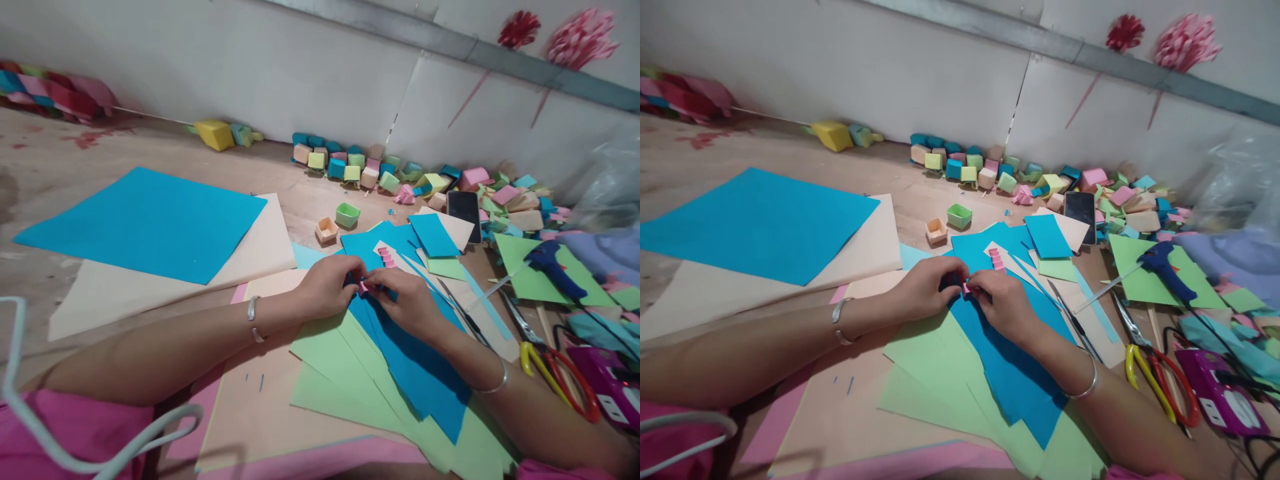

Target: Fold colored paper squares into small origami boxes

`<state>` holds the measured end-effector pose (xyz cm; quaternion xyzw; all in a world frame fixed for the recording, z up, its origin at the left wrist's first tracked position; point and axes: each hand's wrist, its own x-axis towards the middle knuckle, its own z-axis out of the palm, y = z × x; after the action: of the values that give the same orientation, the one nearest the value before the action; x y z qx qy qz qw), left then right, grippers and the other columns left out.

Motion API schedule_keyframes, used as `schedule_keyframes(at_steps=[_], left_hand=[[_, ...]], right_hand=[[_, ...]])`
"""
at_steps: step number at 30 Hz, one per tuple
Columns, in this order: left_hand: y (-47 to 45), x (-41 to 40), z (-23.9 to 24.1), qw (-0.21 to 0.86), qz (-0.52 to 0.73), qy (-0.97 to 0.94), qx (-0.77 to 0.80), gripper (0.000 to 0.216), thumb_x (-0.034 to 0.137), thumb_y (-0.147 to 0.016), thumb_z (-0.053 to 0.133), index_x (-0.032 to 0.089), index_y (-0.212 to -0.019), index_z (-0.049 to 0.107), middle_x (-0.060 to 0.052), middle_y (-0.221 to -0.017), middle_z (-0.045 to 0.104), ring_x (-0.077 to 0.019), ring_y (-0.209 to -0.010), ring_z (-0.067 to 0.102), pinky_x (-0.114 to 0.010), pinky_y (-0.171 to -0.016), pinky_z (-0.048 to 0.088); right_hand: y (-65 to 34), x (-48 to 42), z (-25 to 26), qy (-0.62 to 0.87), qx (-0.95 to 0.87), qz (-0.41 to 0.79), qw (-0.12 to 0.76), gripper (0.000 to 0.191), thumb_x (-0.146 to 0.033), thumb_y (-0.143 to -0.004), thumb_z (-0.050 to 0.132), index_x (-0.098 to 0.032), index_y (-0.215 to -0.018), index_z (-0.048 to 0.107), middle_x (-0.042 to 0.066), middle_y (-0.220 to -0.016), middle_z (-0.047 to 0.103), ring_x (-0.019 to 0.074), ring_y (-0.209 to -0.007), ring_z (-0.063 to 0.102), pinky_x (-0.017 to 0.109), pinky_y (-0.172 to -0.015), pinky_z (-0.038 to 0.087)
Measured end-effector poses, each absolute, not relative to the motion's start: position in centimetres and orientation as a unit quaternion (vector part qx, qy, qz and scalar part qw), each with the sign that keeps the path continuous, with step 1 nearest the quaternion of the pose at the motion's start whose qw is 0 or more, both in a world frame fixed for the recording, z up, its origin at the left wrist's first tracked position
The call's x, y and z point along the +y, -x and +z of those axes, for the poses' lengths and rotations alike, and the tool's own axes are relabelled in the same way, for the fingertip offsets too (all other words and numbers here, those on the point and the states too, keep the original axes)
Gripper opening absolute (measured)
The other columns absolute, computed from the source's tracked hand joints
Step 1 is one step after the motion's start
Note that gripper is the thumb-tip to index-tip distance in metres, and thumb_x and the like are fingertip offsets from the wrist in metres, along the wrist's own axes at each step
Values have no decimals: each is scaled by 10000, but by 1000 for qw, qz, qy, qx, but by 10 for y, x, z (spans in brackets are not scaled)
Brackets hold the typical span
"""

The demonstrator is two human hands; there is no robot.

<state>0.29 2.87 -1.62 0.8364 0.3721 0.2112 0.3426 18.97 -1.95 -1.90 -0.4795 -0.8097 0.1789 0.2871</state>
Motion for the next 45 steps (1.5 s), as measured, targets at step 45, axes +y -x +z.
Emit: schedule_keyframes(at_steps=[45], left_hand=[[-6, 4, -7, 444, 170, -849, 230, 166, 276, -886, 561, 163, -791, 638, -26, -777, 645, -119, -697, 538, -235, -634, 411]], right_hand=[[-196, -74, -10, 564, -628, 385, 373, 128, -253, -850, 563, -180, -793, 651, 9, -704, 644, 115, -624, 551, 224, -542, 438]])
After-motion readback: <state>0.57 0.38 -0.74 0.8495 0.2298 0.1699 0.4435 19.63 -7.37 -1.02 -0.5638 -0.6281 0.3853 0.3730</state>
